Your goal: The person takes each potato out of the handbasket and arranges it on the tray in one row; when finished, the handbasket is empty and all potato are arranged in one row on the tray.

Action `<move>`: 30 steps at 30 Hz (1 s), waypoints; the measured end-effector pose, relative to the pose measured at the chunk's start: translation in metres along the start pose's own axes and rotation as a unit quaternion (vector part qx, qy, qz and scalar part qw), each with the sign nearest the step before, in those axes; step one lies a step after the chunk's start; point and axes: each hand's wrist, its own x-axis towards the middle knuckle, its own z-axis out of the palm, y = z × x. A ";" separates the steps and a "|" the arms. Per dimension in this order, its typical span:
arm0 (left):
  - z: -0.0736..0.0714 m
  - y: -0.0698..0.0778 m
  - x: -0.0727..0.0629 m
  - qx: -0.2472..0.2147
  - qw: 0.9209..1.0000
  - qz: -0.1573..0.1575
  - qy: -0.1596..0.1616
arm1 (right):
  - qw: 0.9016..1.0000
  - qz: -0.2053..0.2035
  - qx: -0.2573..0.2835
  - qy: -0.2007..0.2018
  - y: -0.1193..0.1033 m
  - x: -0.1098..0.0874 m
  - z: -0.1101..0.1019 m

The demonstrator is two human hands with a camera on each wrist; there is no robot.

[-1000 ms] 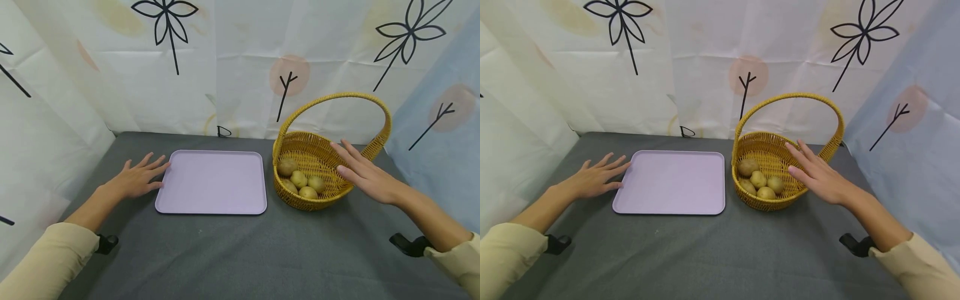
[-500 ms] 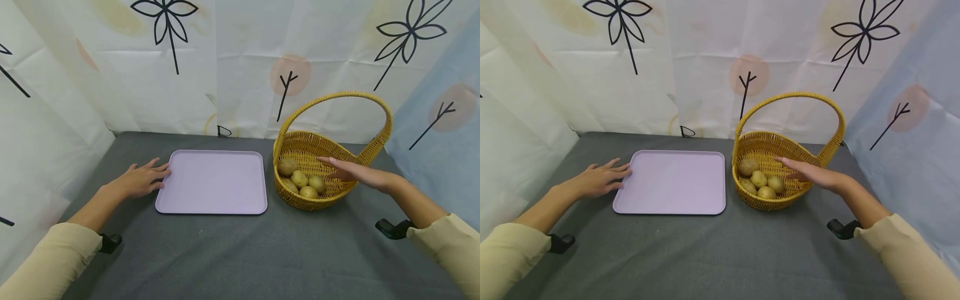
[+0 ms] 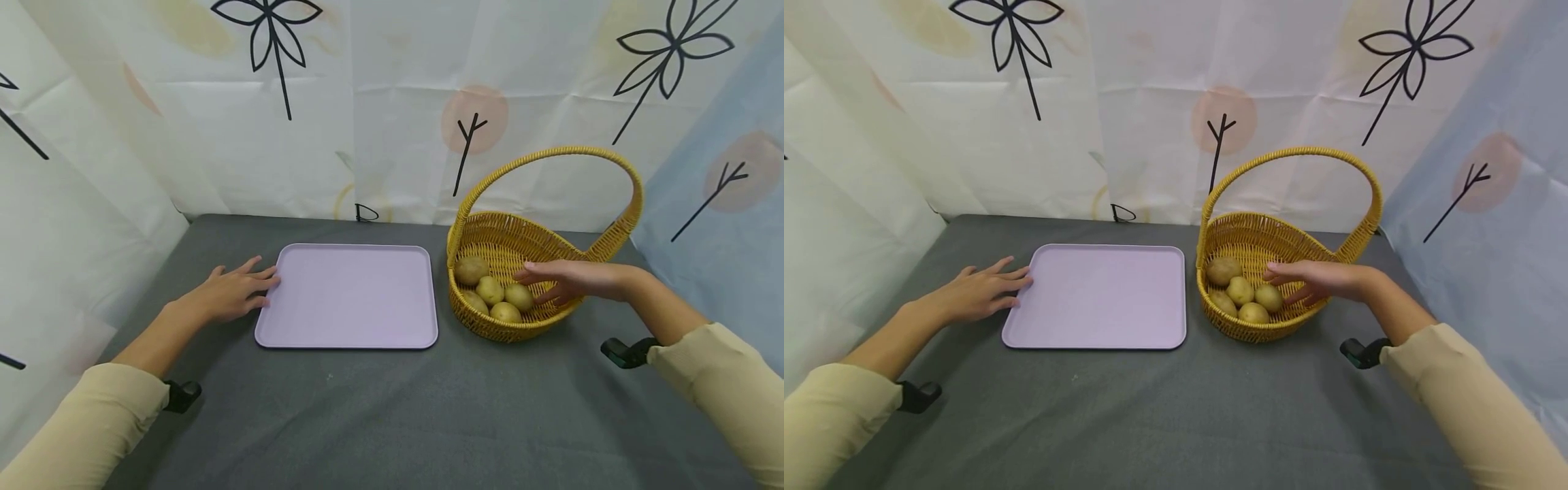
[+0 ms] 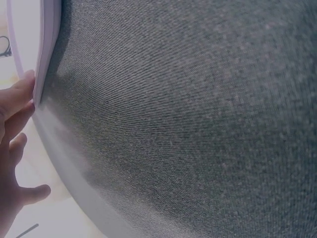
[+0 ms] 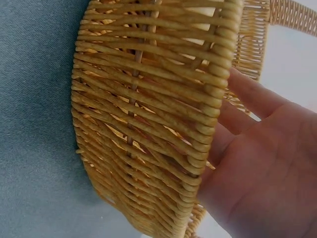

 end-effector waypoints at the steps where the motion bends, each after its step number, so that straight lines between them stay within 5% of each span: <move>1: 0.000 0.000 0.000 -0.001 1.000 -0.001 -0.001 | 1.000 0.002 0.001 0.000 0.000 0.001 -0.001; 11: -0.001 0.002 0.001 -0.006 1.000 -0.005 -0.005 | 0.999 0.034 0.020 -0.001 0.000 0.016 -0.011; 16: -0.001 0.002 0.001 -0.007 1.000 -0.007 -0.006 | 1.000 0.013 0.027 -0.008 0.003 0.023 -0.017; 30: -0.001 0.004 0.000 -0.024 1.000 -0.014 -0.001 | 0.989 -0.016 -0.146 -0.011 0.004 0.032 -0.020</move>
